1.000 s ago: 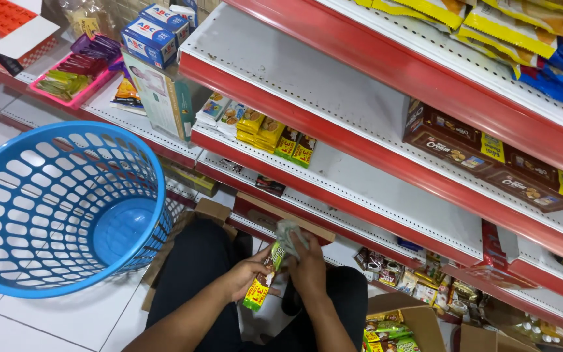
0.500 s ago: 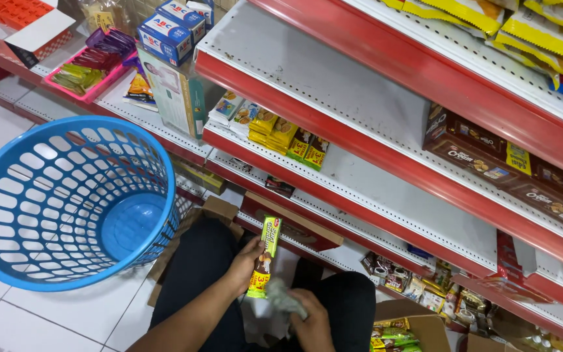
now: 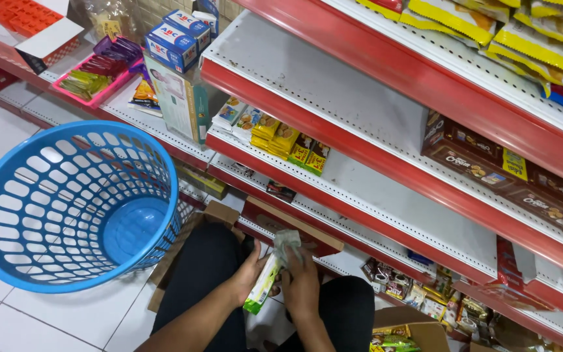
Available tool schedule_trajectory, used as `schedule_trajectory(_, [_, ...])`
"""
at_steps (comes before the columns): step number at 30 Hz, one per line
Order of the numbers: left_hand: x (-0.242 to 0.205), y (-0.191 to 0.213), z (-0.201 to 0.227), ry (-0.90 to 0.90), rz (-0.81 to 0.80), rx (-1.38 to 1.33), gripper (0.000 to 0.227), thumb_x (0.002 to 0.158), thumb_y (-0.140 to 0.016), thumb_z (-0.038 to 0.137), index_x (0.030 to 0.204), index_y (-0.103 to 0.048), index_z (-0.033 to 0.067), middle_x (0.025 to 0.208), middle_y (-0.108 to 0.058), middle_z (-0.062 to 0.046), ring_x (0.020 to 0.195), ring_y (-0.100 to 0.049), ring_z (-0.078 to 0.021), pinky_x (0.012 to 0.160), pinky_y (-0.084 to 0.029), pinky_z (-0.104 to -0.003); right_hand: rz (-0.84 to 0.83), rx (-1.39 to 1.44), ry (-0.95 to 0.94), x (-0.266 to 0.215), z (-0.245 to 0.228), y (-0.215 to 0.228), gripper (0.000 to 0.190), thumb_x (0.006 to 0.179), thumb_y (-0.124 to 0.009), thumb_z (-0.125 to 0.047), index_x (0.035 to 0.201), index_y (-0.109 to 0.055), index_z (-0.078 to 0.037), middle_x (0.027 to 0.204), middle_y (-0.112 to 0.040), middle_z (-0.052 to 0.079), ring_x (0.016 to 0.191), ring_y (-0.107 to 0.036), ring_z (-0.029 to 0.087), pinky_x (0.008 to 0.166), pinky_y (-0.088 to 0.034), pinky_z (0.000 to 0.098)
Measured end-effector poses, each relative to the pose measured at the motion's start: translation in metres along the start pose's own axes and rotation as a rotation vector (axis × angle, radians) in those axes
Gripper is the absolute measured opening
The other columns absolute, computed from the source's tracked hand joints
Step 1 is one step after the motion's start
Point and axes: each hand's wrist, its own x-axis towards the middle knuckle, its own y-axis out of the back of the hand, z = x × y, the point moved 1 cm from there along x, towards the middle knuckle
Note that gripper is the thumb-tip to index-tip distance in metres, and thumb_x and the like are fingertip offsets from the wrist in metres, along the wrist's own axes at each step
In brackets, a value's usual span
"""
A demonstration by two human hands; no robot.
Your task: Wiping shelves and organizing snack products in a grocery store.
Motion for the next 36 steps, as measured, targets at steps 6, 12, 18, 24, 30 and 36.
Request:
schedule_trajectory(6, [-0.011,-0.013,0.013,-0.061,0.037,-0.026,0.114,0.075,-0.025,0.094,0.156,-0.042,0.0166,0.142,-0.064,-0.012,0.134,-0.057,-0.0306,0.107,-0.048,-0.049,-0.279,0.108,-0.05,-0.041,-0.034,0.011,0.061,0.074,-0.073,0.001,0.132,-0.069,-0.018,0.134,-0.06,0.016,0.118,-0.059,0.037,0.1,-0.05,0.0416])
schedule_trajectory(12, [0.027,0.029,0.0,-0.142,0.092,0.028,0.099,0.086,-0.033,0.081,0.157,-0.04,0.0137,0.129,-0.063,-0.017,0.115,-0.063,-0.0308,0.092,-0.052,-0.048,-0.512,0.629,-0.191,-0.084,0.006,-0.003,0.051,0.079,-0.067,0.006,0.125,-0.077,-0.013,0.135,-0.063,0.015,0.128,-0.065,0.03,0.104,-0.054,0.0367])
schedule_trajectory(18, [0.01,-0.003,0.003,-0.58,0.186,0.33,0.084,0.093,-0.069,0.021,0.164,-0.025,0.0289,0.139,-0.053,-0.013,0.107,-0.059,-0.0182,0.091,-0.052,-0.035,-0.711,0.811,-0.192,-0.069,0.017,0.019,0.073,0.072,-0.056,0.01,0.141,-0.065,-0.013,0.158,-0.038,0.008,0.144,-0.045,0.023,0.117,-0.037,0.0331])
schedule_trajectory(24, [0.041,0.007,0.003,-0.575,0.012,0.393,0.089,0.088,-0.075,0.006,0.159,-0.024,0.0142,0.134,-0.057,-0.017,0.119,-0.061,-0.0208,0.099,-0.053,-0.038,-0.507,0.862,-0.24,-0.059,0.025,0.017,0.065,0.076,-0.056,0.008,0.139,-0.062,-0.002,0.137,-0.061,0.012,0.125,-0.062,0.022,0.106,-0.048,0.0305])
schedule_trajectory(30, [0.011,-0.093,0.03,-0.481,-0.069,0.71,0.073,0.087,-0.077,0.009,0.15,-0.04,0.0052,0.126,-0.066,-0.009,0.114,-0.065,-0.018,0.097,-0.054,-0.033,-0.286,0.959,-0.218,-0.037,0.053,0.027,0.061,0.077,-0.056,0.009,0.137,-0.061,-0.001,0.132,-0.064,0.01,0.12,-0.063,0.02,0.104,-0.048,0.0302])
schedule_trajectory(36, [0.064,-0.175,0.075,-0.69,-0.01,1.087,0.049,0.081,-0.08,0.01,0.128,-0.067,0.0066,0.101,-0.072,-0.003,0.095,-0.067,-0.0124,0.086,-0.056,-0.03,0.159,0.507,0.092,-0.003,0.055,0.083,0.057,0.074,-0.057,0.007,0.13,-0.066,0.0,0.141,-0.058,0.019,0.134,-0.054,0.032,0.112,-0.039,0.0382])
